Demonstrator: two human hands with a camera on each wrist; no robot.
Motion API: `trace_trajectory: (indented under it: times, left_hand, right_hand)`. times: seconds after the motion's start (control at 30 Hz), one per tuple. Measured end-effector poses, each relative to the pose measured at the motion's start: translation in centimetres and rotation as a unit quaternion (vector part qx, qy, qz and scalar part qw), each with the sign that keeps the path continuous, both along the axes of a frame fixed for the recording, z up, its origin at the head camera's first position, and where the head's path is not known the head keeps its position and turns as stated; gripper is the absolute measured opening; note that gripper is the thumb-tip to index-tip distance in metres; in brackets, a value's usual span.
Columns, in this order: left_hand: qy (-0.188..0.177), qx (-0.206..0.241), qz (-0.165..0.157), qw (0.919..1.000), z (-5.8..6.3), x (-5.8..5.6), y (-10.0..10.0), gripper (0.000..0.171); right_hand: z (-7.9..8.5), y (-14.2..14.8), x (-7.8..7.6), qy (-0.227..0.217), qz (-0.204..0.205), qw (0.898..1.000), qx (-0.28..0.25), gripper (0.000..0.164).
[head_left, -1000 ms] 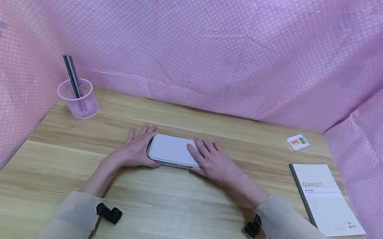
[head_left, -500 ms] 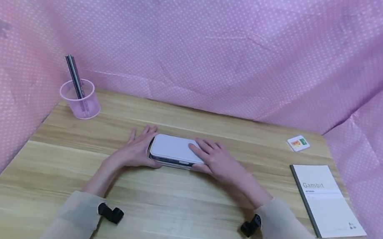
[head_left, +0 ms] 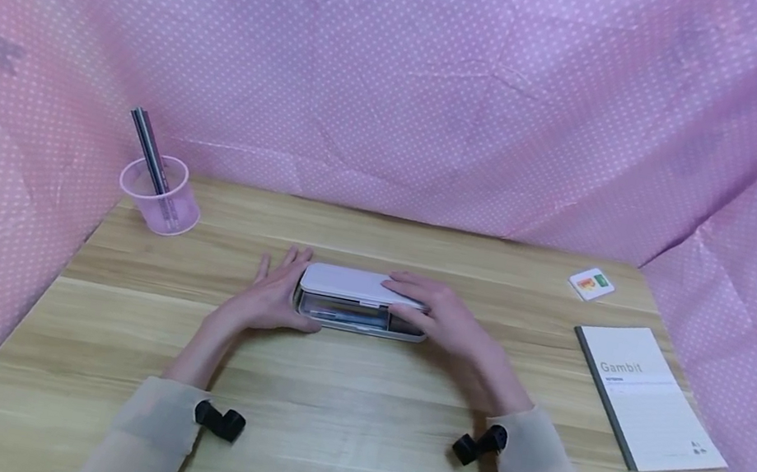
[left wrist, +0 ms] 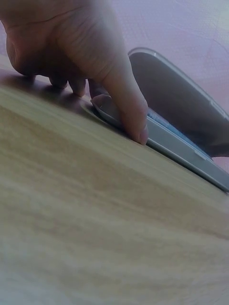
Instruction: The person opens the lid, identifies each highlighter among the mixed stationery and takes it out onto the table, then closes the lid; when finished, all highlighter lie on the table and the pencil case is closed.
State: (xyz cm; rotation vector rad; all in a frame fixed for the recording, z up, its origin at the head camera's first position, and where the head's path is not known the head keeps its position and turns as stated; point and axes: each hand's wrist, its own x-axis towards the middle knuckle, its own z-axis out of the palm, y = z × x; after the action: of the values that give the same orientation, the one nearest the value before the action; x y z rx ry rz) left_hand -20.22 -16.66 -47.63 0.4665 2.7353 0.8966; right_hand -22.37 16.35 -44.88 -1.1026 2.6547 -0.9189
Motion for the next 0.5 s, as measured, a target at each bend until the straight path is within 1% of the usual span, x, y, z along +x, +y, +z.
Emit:
trace_trajectory:
  times: [0.13,0.3,0.37,0.5]
  left_hand:
    - [-0.002,0.004,-0.001,1.0000,0.1,0.0,0.1,0.110]
    - [-0.013,-0.003,0.005,0.9999,0.2,0.0,0.1,0.129]
    - [-0.019,-0.006,0.007,0.9998,0.2,0.0,0.1,0.134]
    - [-0.026,-0.008,0.007,0.9996,0.3,0.1,0.0,0.133]
  right_hand:
    - [0.4,0.2,-0.3,-0.036,-0.010,0.998,-0.044,0.042]
    - [0.8,0.6,-0.8,-0.064,-0.011,0.994,-0.086,0.037]
    - [0.9,0.9,-1.0,-0.072,-0.021,0.993,-0.095,0.036]
    - [1.2,1.3,-1.4,-0.100,-0.051,0.988,-0.109,0.035]
